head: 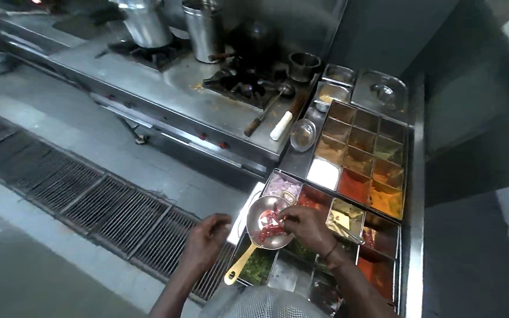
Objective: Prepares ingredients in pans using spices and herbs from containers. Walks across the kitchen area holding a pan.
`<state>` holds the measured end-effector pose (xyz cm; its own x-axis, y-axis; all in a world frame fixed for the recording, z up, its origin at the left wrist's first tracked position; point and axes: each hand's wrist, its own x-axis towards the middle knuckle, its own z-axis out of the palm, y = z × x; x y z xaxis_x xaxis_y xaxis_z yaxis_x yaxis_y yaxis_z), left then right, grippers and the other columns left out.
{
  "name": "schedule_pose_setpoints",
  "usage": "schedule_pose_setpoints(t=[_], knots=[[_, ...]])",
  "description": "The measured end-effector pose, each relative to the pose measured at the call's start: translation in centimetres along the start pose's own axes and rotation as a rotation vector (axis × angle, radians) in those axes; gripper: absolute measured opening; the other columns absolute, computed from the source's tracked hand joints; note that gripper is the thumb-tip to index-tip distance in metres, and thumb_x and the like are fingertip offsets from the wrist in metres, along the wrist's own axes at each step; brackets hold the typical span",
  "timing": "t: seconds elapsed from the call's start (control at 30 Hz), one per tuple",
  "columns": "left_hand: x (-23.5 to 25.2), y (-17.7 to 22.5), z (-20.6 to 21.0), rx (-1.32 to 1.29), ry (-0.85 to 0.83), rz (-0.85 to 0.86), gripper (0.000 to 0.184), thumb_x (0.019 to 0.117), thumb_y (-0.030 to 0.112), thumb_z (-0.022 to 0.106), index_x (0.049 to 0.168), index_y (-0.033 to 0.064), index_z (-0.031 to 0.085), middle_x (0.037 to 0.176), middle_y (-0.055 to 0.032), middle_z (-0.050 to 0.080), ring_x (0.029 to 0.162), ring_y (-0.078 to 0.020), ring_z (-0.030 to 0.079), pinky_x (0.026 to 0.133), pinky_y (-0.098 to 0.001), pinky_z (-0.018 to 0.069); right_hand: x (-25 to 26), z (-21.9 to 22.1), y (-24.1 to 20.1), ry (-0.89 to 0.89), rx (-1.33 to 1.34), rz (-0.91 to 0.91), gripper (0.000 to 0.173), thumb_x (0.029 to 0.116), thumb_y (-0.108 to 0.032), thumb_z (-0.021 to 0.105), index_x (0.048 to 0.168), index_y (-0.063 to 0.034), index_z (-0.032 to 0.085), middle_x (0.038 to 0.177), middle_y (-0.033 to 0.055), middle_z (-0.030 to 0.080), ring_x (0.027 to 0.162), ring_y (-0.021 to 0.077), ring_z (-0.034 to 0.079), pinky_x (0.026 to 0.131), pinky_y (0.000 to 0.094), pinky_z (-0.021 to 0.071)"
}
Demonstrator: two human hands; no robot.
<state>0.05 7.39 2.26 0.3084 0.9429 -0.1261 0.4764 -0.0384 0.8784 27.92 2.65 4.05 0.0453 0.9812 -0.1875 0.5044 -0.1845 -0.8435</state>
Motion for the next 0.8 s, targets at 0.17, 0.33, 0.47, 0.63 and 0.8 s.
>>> schedule_pose_setpoints(t=[0.17,0.33,0.47,0.63,0.8], knots=[[0.8,4.9,3.2,0.093,-0.237,0.028,0.029,0.099,0.029,0.068,0.125,0.0149,0.07,0.109,-0.0003,0.072,0.09,-0.0127,0.07,0.082,-0.0375,0.0601,0.2,-0.2,-1.0,-0.016,0.032,-0.024,0.015,0.0947,-0.005,0.069,0.103,-0.0132,0.079,0.101,0.0011,0.074,0.077,0.0131,0.071,0.074,0.0346,0.063],[1.8,5.9,5.6,0.097,-0.258,-0.036,0.012,0.0983,0.022,0.07,0.107,0.0141,0.073,0.087,0.0017,0.073,0.073,-0.0087,0.069,0.072,-0.0313,0.0595,0.0,0.4,-1.4,0.003,-0.01,-0.043,0.015,0.0961,-0.007,0.067,0.103,-0.0139,0.079,0.095,0.0009,0.075,0.078,0.012,0.07,0.076,0.0354,0.0602],[2.1,6.6,5.3,0.127,-0.172,-0.015,0.008,0.0995,0.018,0.068,0.102,0.0127,0.074,0.08,0.0016,0.072,0.064,-0.0084,0.066,0.065,-0.0306,0.0589,0.0,-0.2,-1.0,-0.035,-0.065,-0.081,0.016,0.099,-0.012,0.066,0.111,-0.0143,0.076,0.102,0.0015,0.074,0.079,0.0132,0.07,0.075,0.0361,0.0613],[3.0,7.3,5.1,0.255,-0.176,0.143,0.013,0.1019,0.023,0.065,0.103,0.0131,0.073,0.085,-0.0009,0.071,0.071,-0.0133,0.067,0.068,-0.0374,0.0589,0.4,0.4,-2.0,0.035,-0.398,-0.222,0.014,0.0999,-0.017,0.065,0.098,-0.0107,0.077,0.089,0.0054,0.073,0.082,0.0208,0.07,0.077,0.0454,0.0588],[4.1,8.2,4.6,0.474,-0.297,0.175,0.025,0.1066,0.028,0.054,0.099,0.0106,0.07,0.082,-0.0066,0.068,0.075,-0.0232,0.067,0.072,-0.0477,0.0568,0.8,0.8,-3.0,-0.019,-0.598,-0.203,0.019,0.1022,-0.021,0.058,0.103,-0.0092,0.073,0.096,0.0084,0.069,0.091,0.0248,0.069,0.079,0.0462,0.0589]])
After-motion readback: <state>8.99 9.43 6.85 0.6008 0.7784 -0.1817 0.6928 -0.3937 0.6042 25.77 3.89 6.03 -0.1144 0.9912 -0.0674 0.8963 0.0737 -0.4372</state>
